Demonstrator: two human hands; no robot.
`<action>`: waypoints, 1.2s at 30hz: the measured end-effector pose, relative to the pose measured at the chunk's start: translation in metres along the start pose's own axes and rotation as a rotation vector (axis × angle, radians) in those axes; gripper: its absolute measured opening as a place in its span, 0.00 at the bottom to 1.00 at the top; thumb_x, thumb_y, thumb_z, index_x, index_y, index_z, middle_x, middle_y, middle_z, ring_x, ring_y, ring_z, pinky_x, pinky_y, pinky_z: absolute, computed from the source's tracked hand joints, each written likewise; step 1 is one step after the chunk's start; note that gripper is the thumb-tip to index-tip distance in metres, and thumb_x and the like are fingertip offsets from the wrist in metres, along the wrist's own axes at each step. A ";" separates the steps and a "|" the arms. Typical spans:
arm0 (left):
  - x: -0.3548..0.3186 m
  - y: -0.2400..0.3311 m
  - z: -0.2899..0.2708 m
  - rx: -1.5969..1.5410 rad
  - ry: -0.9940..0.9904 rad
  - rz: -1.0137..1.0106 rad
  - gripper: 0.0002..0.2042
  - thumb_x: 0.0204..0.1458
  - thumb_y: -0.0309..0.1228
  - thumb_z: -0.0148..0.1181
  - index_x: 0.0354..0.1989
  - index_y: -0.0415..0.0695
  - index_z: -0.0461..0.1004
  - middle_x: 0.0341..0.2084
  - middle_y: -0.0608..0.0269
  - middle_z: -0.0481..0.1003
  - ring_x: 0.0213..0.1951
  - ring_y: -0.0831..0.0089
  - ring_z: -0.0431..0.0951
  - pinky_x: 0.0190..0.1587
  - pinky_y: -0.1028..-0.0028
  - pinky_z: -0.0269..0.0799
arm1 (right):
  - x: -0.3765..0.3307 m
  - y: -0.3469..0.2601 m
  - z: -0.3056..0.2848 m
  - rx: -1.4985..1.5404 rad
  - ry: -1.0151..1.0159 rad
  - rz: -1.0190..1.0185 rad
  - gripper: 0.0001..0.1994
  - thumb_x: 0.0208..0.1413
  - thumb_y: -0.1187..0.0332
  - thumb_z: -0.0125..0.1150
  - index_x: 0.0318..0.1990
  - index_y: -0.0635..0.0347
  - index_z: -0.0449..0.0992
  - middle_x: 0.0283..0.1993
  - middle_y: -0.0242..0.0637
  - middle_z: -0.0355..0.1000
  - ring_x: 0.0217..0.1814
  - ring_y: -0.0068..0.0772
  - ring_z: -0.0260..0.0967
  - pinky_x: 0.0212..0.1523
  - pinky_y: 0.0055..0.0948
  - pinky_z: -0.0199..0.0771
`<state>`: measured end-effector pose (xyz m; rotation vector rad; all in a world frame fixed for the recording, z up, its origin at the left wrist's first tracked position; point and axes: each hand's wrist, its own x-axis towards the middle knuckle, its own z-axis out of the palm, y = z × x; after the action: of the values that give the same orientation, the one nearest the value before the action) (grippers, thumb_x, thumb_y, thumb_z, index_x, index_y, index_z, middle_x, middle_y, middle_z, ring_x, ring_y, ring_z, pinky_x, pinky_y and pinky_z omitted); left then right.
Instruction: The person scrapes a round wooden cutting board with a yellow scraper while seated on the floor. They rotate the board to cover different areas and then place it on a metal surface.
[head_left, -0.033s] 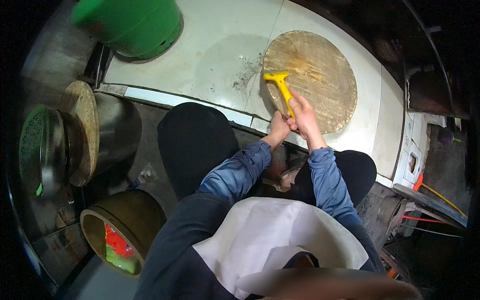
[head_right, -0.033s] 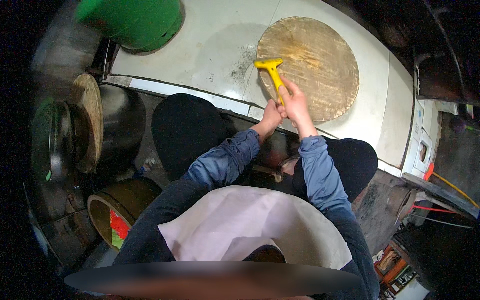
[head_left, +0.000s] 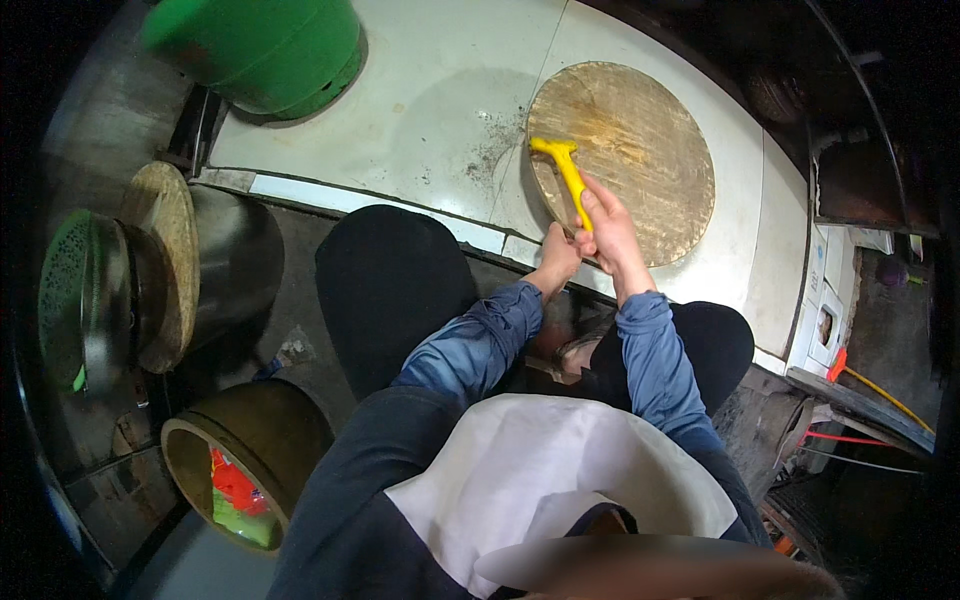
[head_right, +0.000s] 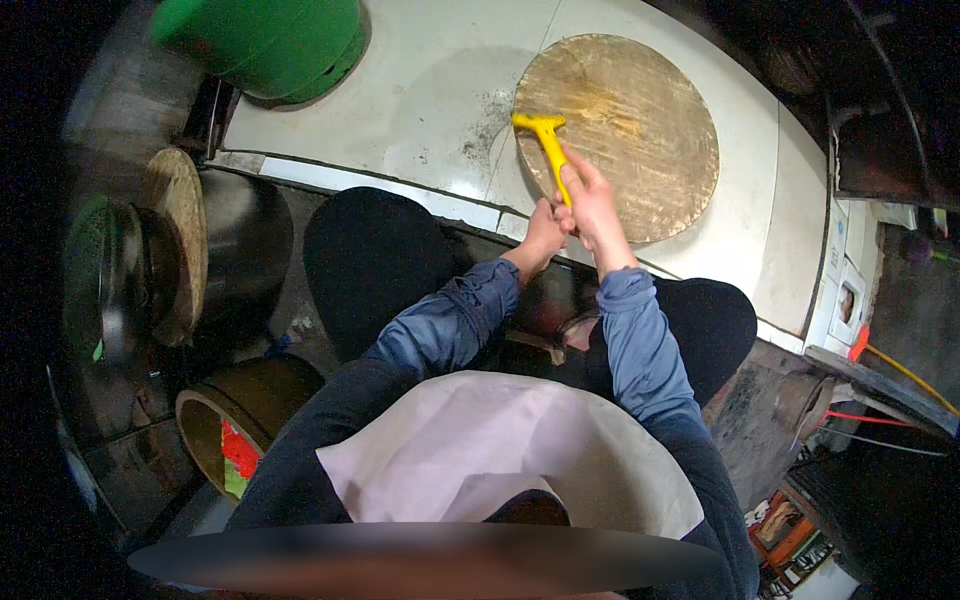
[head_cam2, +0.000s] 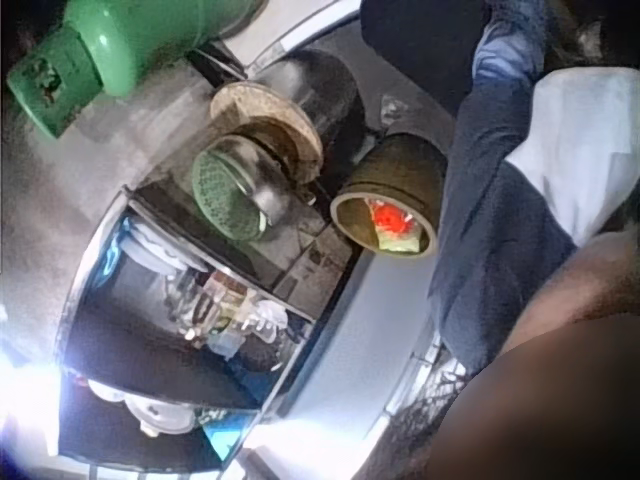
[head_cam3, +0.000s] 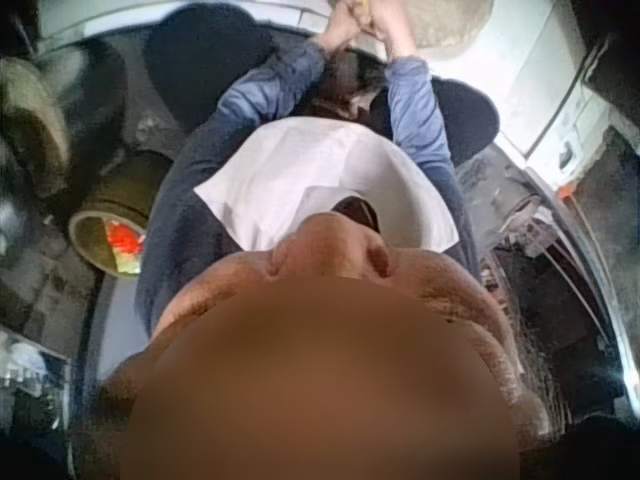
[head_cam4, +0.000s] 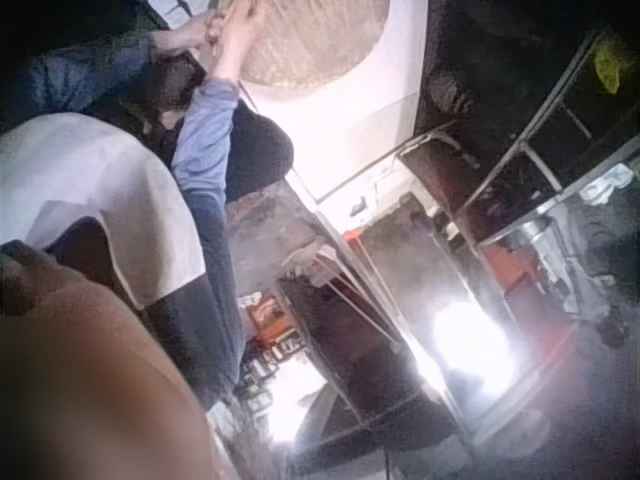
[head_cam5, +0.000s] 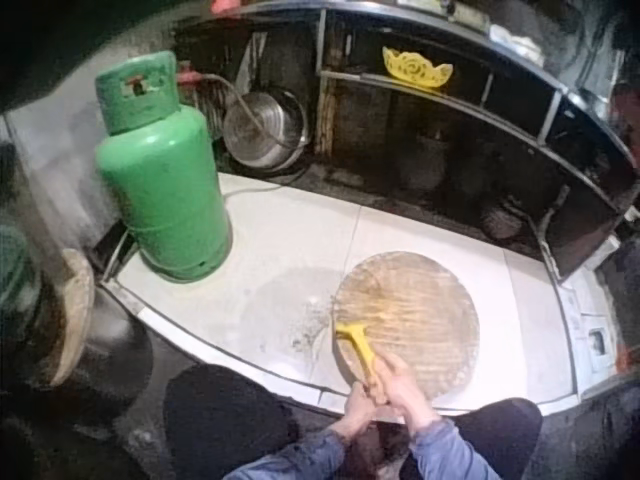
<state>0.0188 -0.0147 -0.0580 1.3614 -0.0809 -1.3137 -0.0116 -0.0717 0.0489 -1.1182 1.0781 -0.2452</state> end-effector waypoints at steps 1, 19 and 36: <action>0.001 -0.002 0.002 0.047 0.033 0.041 0.16 0.47 0.28 0.56 0.40 0.36 0.58 0.31 0.58 0.69 0.33 0.74 0.70 0.34 0.74 0.68 | 0.006 -0.004 -0.001 0.100 -0.038 0.030 0.19 0.58 0.64 0.48 0.58 0.44 0.61 0.22 0.30 0.61 0.13 0.15 0.53 0.09 0.13 0.50; 0.020 -0.025 0.013 0.063 0.109 0.208 0.13 0.46 0.28 0.57 0.33 0.36 0.59 0.19 0.62 0.66 0.16 0.77 0.64 0.15 0.77 0.60 | 0.060 0.005 -0.003 -0.795 0.170 -0.652 0.17 0.53 0.68 0.52 0.51 0.57 0.68 0.43 0.52 0.70 0.43 0.39 0.71 0.44 0.32 0.68; 0.007 -0.014 0.012 0.099 0.087 0.164 0.16 0.44 0.28 0.60 0.38 0.32 0.62 0.32 0.52 0.72 0.35 0.69 0.74 0.36 0.72 0.69 | 0.012 0.020 -0.025 -0.810 0.092 -0.606 0.17 0.52 0.69 0.51 0.51 0.58 0.68 0.45 0.52 0.69 0.48 0.49 0.67 0.47 0.33 0.66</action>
<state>0.0041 -0.0226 -0.0686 1.4620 -0.1962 -1.1247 -0.0325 -0.0852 0.0248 -2.1814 0.9029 -0.3471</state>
